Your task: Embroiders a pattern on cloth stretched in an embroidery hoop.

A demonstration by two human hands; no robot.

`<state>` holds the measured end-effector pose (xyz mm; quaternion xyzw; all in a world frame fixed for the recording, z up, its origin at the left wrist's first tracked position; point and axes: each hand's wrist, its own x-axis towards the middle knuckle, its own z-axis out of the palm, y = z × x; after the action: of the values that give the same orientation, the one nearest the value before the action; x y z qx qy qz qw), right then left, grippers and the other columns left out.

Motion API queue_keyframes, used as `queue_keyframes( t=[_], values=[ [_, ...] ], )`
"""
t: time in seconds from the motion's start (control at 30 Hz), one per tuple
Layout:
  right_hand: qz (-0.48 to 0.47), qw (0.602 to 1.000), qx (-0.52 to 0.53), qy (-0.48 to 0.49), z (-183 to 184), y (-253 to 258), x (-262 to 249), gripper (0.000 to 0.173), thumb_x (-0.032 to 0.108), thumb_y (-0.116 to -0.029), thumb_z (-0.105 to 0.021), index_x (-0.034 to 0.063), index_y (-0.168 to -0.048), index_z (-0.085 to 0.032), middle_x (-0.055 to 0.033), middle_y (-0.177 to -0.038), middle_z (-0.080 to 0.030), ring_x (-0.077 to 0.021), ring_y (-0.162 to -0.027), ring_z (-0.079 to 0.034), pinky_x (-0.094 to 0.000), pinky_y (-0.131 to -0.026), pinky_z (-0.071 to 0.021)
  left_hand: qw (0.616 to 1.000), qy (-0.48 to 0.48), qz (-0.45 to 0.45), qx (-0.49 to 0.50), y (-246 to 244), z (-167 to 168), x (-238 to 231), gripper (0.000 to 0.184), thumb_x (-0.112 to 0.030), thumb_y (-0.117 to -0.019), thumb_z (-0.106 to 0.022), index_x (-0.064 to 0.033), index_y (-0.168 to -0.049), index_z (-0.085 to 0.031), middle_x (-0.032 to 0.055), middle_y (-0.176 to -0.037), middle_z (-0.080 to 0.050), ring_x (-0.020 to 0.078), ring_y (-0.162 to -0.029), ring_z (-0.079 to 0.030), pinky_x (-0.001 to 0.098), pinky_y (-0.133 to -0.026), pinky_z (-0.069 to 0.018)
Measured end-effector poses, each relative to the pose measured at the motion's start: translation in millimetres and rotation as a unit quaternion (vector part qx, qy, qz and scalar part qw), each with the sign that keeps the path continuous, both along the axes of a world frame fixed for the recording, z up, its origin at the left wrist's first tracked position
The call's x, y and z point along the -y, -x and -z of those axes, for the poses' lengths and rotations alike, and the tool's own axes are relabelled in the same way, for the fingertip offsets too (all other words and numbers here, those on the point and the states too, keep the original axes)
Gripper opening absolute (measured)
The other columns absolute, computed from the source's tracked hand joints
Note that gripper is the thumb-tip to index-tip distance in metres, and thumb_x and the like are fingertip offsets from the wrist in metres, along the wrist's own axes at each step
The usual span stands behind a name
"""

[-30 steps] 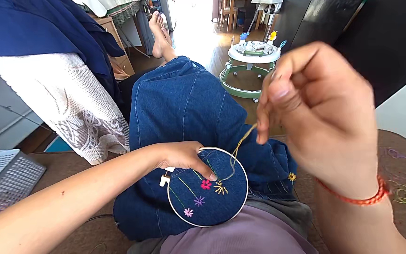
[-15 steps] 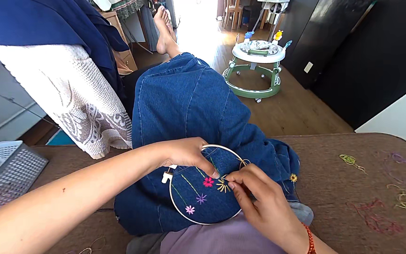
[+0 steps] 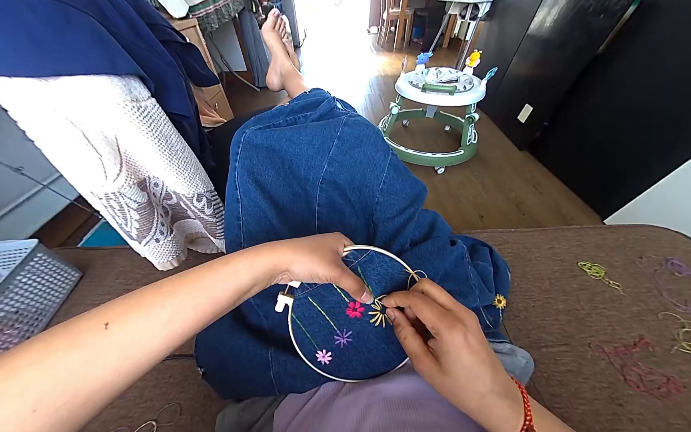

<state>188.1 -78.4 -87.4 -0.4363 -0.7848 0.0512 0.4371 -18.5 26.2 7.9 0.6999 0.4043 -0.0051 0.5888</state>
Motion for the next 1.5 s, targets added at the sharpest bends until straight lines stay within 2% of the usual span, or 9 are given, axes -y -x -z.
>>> queue_keyframes(
  t=[0.2, 0.33, 0.43, 0.53, 0.8, 0.93, 1.03, 1.2, 1.5],
  values=[
    [-0.086, 0.992, -0.081, 0.049, -5, -7, 3, 0.016, 0.018, -0.0987, -0.059, 0.0079, -0.102, -0.071, 0.0, -0.082, -0.059, 0.0007, -0.066, -0.054, -0.0112, -0.058, -0.0469, 1.0, -0.003, 0.003, -0.003, 0, 0, 0, 0.015, -0.006, -0.0883, -0.077, -0.0034, -0.102, -0.072, 0.0032, -0.089, -0.075, 0.0078, -0.082, -0.071, 0.0244, -0.076, -0.0581],
    [-0.19, 0.916, -0.324, 0.139, -31, -28, 1, 0.015, 0.029, -0.1043, -0.059, 0.0179, -0.105, -0.068, 0.0044, -0.084, -0.063, -0.0034, -0.066, -0.063, -0.0213, -0.06, -0.0586, 1.0, -0.002, -0.003, -0.003, 1, 1, 0, 0.016, -0.007, -0.0885, -0.078, -0.0029, -0.103, -0.072, 0.0034, -0.09, -0.075, 0.0079, -0.083, -0.071, 0.0249, -0.078, -0.0583],
    [-0.203, 0.858, -0.453, 0.135, -59, -43, -5, 0.011, 0.029, -0.101, -0.063, 0.0217, -0.103, -0.071, 0.0086, -0.081, -0.063, -0.0014, -0.069, -0.063, -0.0193, -0.067, -0.0578, 1.0, 0.004, -0.005, -0.009, 1, 0, 0, 0.014, -0.007, -0.0888, -0.077, -0.0032, -0.102, -0.072, 0.003, -0.089, -0.075, 0.0074, -0.081, -0.071, 0.0242, -0.076, -0.0582],
    [-0.187, 0.853, -0.481, 0.071, -77, -51, -12, 0.01, 0.022, -0.1025, -0.06, 0.021, -0.103, -0.07, 0.0099, -0.082, -0.063, -0.0014, -0.072, -0.063, -0.0205, -0.075, -0.0587, 1.0, 0.011, -0.007, -0.005, 0, -1, -1, 0.015, -0.006, -0.0886, -0.077, -0.0029, -0.103, -0.072, 0.0034, -0.09, -0.075, 0.0073, -0.082, -0.071, 0.0242, -0.076, -0.0582],
    [-0.155, 0.915, -0.356, -0.109, -90, -35, -31, 0.004, 0.02, -0.1029, -0.06, 0.0213, -0.103, -0.064, 0.0121, -0.089, -0.059, -0.0025, -0.075, -0.062, -0.0251, -0.077, -0.0617, 1.0, 0.022, -0.004, 0.003, 0, -1, -1, 0.013, -0.005, -0.0884, -0.077, -0.0027, -0.101, -0.072, 0.004, -0.089, -0.076, 0.0078, -0.08, -0.072, 0.0241, -0.075, -0.0588],
    [-0.042, 0.979, -0.135, -0.145, -78, -29, -23, 0.01, 0.023, -0.1037, -0.056, 0.0159, -0.104, -0.063, 0.0075, -0.1, -0.06, -0.0022, -0.09, -0.063, -0.0235, -0.08, -0.0591, 1.0, 0.02, -0.001, 0.002, 1, 0, -1, 0.014, -0.005, -0.0888, -0.077, -0.0024, -0.102, -0.072, 0.0039, -0.09, -0.076, 0.0081, -0.081, -0.072, 0.0246, -0.077, -0.059],
    [-0.04, 0.996, -0.028, -0.08, -41, -15, -8, 0.016, 0.024, -0.1033, -0.055, 0.0141, -0.101, -0.067, 0.0034, -0.09, -0.061, -0.0009, -0.08, -0.059, -0.0162, -0.069, -0.0514, 1.0, 0.01, 0.0, 0.002, 1, 1, -1, 0.013, -0.005, -0.0882, -0.077, -0.0026, -0.1, -0.073, 0.0036, -0.089, -0.075, 0.0078, -0.08, -0.072, 0.0244, -0.076, -0.0586],
    [-0.044, 0.999, -0.003, -0.022, 3, -2, 3, 0.019, 0.021, -0.1025, -0.055, 0.0083, -0.102, -0.069, -0.0027, -0.084, -0.058, -0.0033, -0.07, -0.055, -0.0118, -0.064, -0.0477, 1.0, 0.003, -0.005, -0.013, -1, -1, 0, 0.015, -0.006, -0.0878, -0.078, -0.0031, -0.101, -0.071, 0.0034, -0.088, -0.075, 0.0079, -0.08, -0.071, 0.0242, -0.075, -0.058],
    [-0.017, 1.0, 0.004, -0.02, 3, 0, 1, 0.02, 0.019, -0.0993, -0.055, 0.0088, -0.1, -0.072, -0.0011, -0.083, -0.058, -0.0016, -0.068, -0.054, -0.0104, -0.062, -0.0469, 1.0, 0.002, -0.003, -0.001, 0, -1, 0, 0.017, -0.005, -0.0877, -0.078, -0.0029, -0.103, -0.071, 0.0037, -0.09, -0.075, 0.008, -0.082, -0.071, 0.0242, -0.077, -0.0581]
  ],
)
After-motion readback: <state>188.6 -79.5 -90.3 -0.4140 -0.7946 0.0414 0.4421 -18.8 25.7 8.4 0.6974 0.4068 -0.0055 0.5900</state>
